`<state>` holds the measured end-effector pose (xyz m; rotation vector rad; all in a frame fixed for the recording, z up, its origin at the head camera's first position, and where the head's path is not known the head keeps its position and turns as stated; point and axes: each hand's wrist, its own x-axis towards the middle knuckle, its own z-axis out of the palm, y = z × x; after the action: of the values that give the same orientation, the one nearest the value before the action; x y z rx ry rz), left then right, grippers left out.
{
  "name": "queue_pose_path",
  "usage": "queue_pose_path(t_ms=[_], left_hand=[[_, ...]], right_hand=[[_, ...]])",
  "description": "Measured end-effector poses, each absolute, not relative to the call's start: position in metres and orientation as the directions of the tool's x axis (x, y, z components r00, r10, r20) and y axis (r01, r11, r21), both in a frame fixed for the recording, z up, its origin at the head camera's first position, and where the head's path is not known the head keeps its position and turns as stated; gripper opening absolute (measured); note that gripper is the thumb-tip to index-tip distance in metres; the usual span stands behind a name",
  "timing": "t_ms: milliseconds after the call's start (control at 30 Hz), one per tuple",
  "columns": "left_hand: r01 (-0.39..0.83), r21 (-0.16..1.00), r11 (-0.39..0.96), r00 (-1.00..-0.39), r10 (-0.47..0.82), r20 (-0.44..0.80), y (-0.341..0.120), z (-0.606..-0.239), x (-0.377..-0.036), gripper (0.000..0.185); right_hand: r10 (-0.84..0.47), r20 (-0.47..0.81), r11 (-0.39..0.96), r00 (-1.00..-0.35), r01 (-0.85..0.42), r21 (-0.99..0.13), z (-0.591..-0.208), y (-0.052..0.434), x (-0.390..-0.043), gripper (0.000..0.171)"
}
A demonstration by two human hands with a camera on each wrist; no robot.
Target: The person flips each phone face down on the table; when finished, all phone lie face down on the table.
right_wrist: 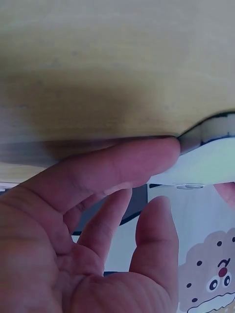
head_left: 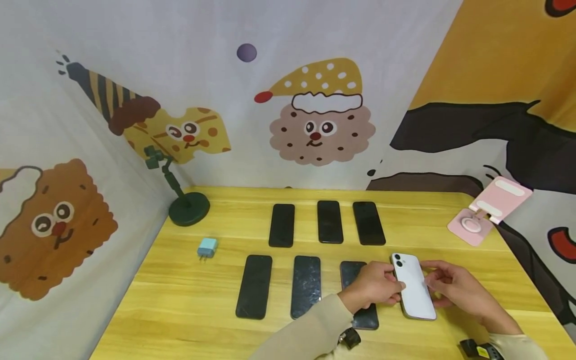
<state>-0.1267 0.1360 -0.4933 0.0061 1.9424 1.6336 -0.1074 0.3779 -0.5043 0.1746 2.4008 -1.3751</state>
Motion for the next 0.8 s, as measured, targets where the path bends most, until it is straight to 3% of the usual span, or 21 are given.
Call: queue_pose_path(t_ms=[467, 800], left_hand=[[-0.394, 0.904, 0.164, -0.82, 0.381, -0.427, 0.131, -0.497, -0.128, 0.037], [-0.273, 0.958, 0.088, -0.852, 0.44, -0.284, 0.116, -0.49, -0.135, 0.026]], right_hand=[[-0.048, -0.374, 0.527, -0.926, 0.294, -0.797, -0.498, 0.371, -0.107, 0.053], [-0.031, -0.26, 0.636, -0.965, 0.182, -0.75, -0.492, 0.365, -0.112, 0.043]])
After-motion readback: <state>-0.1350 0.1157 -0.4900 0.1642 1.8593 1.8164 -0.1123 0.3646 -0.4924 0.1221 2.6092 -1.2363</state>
